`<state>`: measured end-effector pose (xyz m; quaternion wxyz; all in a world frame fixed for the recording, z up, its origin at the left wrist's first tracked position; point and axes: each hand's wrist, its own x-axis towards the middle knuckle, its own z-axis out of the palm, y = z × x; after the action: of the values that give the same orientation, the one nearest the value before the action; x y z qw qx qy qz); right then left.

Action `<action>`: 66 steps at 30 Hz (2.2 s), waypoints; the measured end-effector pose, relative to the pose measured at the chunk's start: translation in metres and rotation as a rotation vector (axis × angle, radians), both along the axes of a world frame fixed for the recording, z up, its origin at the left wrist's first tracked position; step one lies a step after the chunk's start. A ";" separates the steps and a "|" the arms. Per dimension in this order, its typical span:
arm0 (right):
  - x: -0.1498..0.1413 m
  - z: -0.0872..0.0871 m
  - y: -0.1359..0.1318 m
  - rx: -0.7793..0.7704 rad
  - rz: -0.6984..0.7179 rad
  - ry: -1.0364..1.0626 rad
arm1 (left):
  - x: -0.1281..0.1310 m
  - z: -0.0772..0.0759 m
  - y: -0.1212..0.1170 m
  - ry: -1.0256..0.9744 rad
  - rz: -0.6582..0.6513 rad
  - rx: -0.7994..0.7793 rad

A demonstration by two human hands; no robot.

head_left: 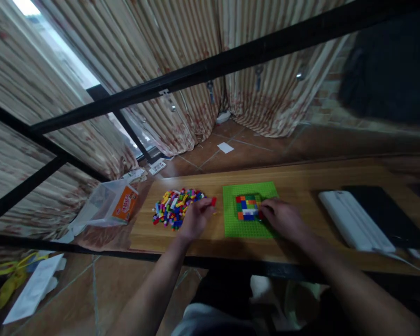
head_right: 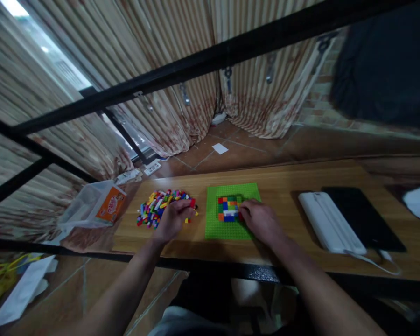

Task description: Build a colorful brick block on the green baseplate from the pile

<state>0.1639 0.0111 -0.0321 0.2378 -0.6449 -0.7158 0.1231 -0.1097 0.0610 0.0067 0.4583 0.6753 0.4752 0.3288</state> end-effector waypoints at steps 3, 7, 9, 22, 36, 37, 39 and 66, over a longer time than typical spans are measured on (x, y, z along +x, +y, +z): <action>0.003 0.007 0.002 -0.015 -0.069 -0.003 | 0.034 -0.001 -0.013 0.206 -0.113 0.184; 0.008 0.011 0.003 -0.023 -0.104 0.009 | 0.068 -0.004 -0.020 0.491 -0.204 0.355; 0.009 0.012 0.003 -0.018 -0.104 0.023 | 0.079 -0.006 -0.019 0.604 -0.227 0.411; 0.006 0.015 0.003 -0.013 -0.079 0.025 | 0.097 -0.013 -0.011 0.775 -0.330 0.510; -0.001 0.001 0.004 -0.073 -0.119 0.126 | 0.096 -0.032 -0.014 0.558 -0.003 0.406; -0.002 0.000 0.005 -0.084 -0.132 0.132 | 0.096 -0.033 -0.014 0.528 0.018 0.382; -0.004 -0.003 0.006 -0.098 -0.163 0.133 | 0.095 -0.035 -0.015 0.474 0.037 0.340; 0.011 -0.011 0.015 -0.108 -0.246 0.381 | 0.087 -0.043 -0.017 0.222 0.175 0.187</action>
<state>0.1751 0.0259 -0.0429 0.3471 -0.7041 -0.5664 0.2509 -0.0226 0.0441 -0.0365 0.3077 0.7033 0.5472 0.3336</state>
